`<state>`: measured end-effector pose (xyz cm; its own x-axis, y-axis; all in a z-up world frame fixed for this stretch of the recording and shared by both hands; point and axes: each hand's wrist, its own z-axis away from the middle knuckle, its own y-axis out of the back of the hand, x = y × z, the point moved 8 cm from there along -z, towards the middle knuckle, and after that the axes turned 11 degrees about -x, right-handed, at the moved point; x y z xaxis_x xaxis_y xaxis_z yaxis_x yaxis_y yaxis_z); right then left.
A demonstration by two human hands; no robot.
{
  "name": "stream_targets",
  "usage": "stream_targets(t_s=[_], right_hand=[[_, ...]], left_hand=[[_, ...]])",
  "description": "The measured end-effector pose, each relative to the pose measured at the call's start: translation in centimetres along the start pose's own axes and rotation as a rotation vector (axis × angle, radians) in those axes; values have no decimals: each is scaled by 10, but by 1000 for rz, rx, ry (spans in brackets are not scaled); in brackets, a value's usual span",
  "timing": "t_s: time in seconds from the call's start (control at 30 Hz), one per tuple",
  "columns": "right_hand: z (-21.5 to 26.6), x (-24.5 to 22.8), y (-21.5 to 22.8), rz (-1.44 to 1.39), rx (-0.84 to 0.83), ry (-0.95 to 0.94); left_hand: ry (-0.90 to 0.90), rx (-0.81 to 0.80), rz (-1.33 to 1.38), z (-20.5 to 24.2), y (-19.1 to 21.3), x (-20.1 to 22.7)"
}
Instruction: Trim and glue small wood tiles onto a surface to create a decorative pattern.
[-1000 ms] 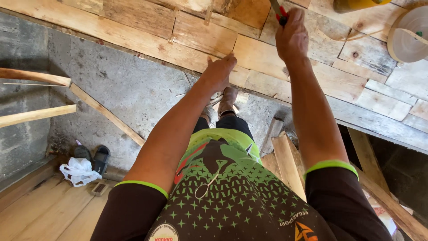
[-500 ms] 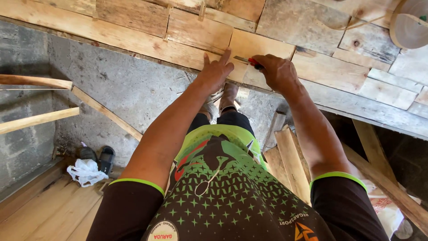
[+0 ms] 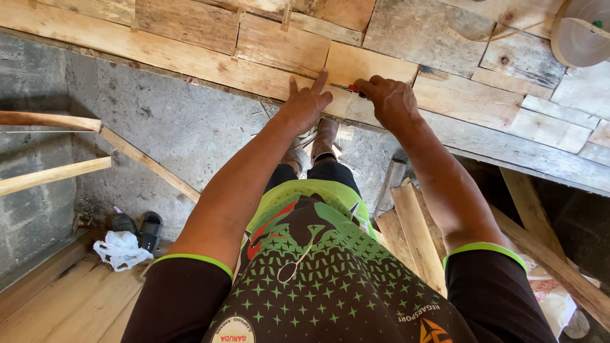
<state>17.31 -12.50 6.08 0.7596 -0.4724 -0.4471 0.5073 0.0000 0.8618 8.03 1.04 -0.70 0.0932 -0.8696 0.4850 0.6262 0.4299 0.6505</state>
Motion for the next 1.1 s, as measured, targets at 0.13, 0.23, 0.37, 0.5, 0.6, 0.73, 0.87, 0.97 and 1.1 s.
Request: stream_targets(t_s=[0.13, 0.23, 0.37, 0.5, 0.6, 0.73, 0.87, 0.97, 1.1], right_hand=[[1, -11, -12, 231, -24, -30], [7, -26, -18, 421, 14, -20], [13, -43, -19, 517, 71, -31], [21, -60, -21, 655, 166, 7], [24, -62, -29, 682, 166, -7], [27, -44, -35, 579, 165, -17], [26, -1, -39, 368, 87, -111], [38, 41, -19, 198, 263, -290], [68, 96, -2, 168, 575, -455]], left_hand=[[19, -28, -28, 0, 0, 1], [-1, 28, -31, -2, -1, 0], [-13, 42, -65, -4, -6, -2], [-14, 22, -88, -5, -6, 0], [-19, 26, -103, -10, -9, -1], [-23, 21, -97, -12, -11, -3], [-8, -12, -127, -10, -8, -3], [-1, -21, -108, -10, -8, -3], [-11, 11, -90, -11, -7, -3]])
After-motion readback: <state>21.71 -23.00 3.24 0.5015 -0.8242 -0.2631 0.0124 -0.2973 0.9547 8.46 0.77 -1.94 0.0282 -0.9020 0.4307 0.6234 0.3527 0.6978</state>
